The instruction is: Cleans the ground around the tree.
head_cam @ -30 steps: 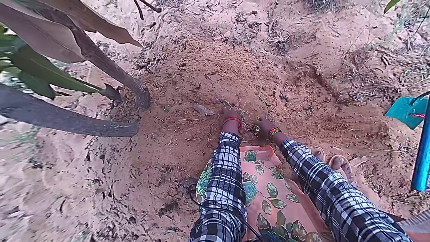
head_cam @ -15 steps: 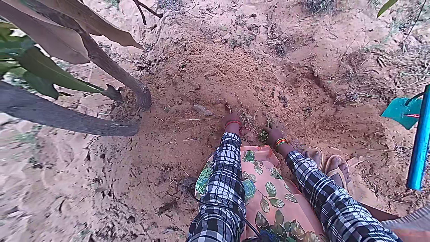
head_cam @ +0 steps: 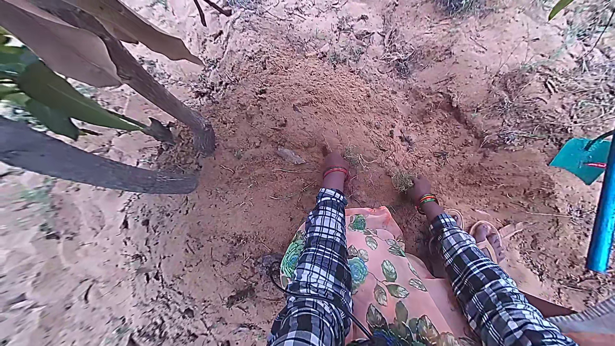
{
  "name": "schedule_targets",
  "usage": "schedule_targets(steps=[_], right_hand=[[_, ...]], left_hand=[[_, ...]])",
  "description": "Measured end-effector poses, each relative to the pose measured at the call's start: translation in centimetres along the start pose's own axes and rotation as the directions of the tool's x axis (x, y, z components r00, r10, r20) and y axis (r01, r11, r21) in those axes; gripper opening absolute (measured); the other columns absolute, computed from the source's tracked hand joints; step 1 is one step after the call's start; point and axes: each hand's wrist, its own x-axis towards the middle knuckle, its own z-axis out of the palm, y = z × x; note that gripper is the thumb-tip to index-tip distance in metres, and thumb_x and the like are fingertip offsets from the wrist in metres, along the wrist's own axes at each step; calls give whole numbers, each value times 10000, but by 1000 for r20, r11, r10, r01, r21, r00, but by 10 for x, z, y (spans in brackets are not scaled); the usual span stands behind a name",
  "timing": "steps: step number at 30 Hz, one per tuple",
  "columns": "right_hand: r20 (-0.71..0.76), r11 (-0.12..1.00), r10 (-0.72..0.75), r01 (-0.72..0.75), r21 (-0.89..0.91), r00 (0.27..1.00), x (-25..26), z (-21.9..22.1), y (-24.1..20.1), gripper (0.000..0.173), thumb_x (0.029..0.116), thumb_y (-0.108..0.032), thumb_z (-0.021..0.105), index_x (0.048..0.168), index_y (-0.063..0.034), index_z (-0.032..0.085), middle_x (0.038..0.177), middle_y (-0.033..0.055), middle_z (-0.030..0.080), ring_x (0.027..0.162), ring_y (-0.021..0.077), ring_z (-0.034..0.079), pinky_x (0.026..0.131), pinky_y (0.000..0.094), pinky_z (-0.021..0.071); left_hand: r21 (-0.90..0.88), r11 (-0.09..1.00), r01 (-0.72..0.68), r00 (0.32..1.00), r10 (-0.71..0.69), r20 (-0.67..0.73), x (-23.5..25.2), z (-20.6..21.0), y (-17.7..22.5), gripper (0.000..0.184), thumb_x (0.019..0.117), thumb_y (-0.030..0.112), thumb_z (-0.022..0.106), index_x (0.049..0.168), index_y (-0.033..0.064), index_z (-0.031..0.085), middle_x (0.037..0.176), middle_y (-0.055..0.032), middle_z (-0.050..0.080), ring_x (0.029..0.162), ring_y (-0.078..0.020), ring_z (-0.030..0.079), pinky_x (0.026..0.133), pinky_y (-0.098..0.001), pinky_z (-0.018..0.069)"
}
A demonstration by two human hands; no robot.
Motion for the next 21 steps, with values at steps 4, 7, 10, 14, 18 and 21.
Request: schedule_targets(steps=[4, 7, 10, 14, 18, 21], right_hand=[[32, 995, -18, 21, -98, 999, 5, 23, 9, 666, 856, -143, 767, 1488, -126, 560, 1665, 246, 274, 1452, 506, 376, 1147, 636, 379], [76, 988, -22, 33, -154, 997, 2, 23, 5, 620, 852, -97, 744, 1452, -145, 596, 1650, 229, 313, 1426, 472, 434, 1126, 617, 420], [94, 986, -29, 44, -161, 995, 0, 19, 7, 546, 877, -30, 700, 1413, -102, 623, 1581, 256, 409, 1380, 450, 499, 1109, 590, 450], [22, 998, -58, 58, -10, 998, -8, 15, 10, 540, 866, -17, 715, 1398, -35, 622, 1550, 274, 443, 1377, 429, 513, 1132, 559, 441], [-126, 979, -134, 151, 139, 983, -16, 3, -22, 559, 818, 11, 778, 1361, -17, 645, 1521, 280, 480, 1349, 454, 532, 1095, 617, 454], [-215, 930, -291, 329, 165, 932, -3, 6, -58, 574, 763, 29, 829, 1312, -19, 670, 1443, 302, 535, 1247, 504, 581, 996, 680, 490]], left_hand=[[174, 975, 140, 990, -133, -51, 1, 9, -4, 546, 893, 344, 765, 1404, 198, 640, 1618, -176, 383, 1516, -465, 260, 1058, -791, 301], [329, 938, 104, 994, -107, -8, 4, 36, -2, 683, 849, 372, 808, 1474, 234, 570, 1684, -187, 253, 1531, -523, 177, 1024, -863, 262], [343, 936, 74, 997, -75, -10, -1, 55, 5, 612, 892, 327, 774, 1469, 282, 575, 1648, -198, 314, 1482, -504, 299, 996, -808, 349], [232, 973, 21, 993, -47, 109, -5, 57, 8, 477, 978, 189, 652, 1451, 212, 593, 1580, -266, 392, 1334, -483, 519, 971, -679, 495], [167, 981, -96, 972, 56, 230, -5, 35, 8, 493, 960, 177, 659, 1446, 136, 588, 1417, -231, 596, 1318, -434, 563, 1038, -673, 455], [121, 984, -129, 980, 107, 169, -9, 0, 7, 422, 983, 139, 643, 1400, 84, 610, 1385, -252, 611, 1317, -452, 560, 1045, -690, 429]])
